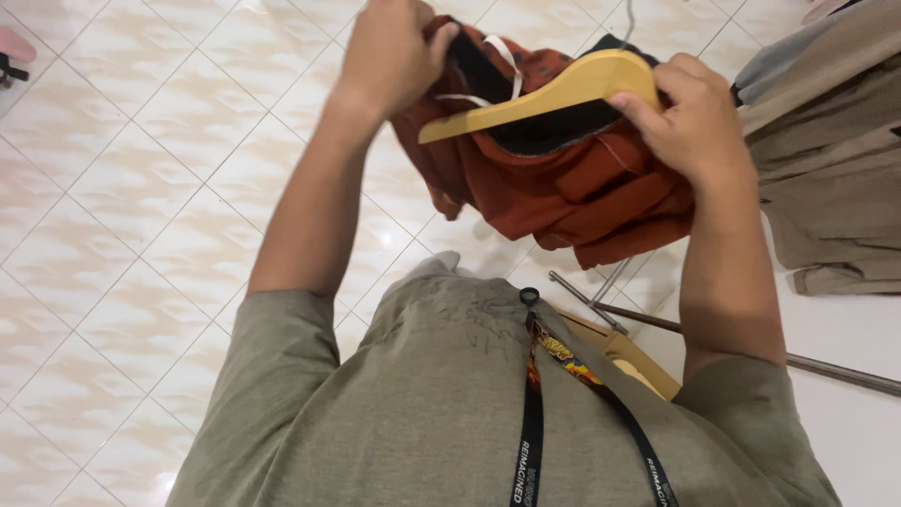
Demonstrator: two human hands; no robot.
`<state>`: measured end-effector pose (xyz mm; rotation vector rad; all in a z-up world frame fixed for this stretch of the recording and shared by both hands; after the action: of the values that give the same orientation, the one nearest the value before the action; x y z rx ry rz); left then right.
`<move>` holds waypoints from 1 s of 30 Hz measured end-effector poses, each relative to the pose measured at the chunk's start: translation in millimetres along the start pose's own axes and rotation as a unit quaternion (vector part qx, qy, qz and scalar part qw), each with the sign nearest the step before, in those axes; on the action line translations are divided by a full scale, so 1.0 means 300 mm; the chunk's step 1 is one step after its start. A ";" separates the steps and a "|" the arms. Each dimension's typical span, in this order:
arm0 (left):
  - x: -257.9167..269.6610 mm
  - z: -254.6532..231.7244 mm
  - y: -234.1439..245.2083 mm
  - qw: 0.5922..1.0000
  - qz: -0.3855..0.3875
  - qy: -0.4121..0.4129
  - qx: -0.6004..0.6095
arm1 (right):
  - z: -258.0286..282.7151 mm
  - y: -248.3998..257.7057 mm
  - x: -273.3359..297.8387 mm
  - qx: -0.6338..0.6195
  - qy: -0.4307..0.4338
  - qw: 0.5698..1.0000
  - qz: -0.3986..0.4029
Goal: The person takes clothes from a cardboard box, places them on wooden hangers, and hangs them on a metal clothing rack. The person handles a beige jacket, an orange hoodie, and a blue shirt, buttoning the jacket and adjusting the hoodie before hanging each item.
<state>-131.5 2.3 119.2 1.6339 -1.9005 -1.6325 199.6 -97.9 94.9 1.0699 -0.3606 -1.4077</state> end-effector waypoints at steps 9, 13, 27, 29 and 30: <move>0.036 -0.064 -0.116 0.962 0.133 0.141 0.194 | 0.035 -0.037 -0.006 0.052 0.071 0.985 -0.149; 0.108 -0.220 -0.195 0.953 -0.039 0.015 0.301 | 0.024 -0.093 -0.030 -0.003 0.056 0.982 -0.182; 0.051 -0.248 0.034 0.953 -0.155 -0.259 0.013 | 0.018 -0.089 -0.004 -0.043 0.116 0.982 -0.141; -0.004 -0.245 -0.053 0.969 -0.013 -0.238 0.058 | 0.027 -0.101 -0.005 -0.038 0.113 0.984 -0.134; -0.031 -0.230 -0.121 0.973 0.088 -0.194 0.085 | 0.022 -0.107 -0.010 -0.035 0.103 0.985 -0.134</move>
<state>-58.3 -25.8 123.3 1.2165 -2.3529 -1.8624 174.4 -91.9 74.7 1.2276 -0.0160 -1.5157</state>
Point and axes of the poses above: each hand's wrist, its own x-axis away from the middle knuckle, its own y-axis out of the back of the hand, z = x × y, the point moved 5 cm from there along -x, towards the middle knuckle, and after that the axes turned 10 degrees about -x, right-handed, at the moved point
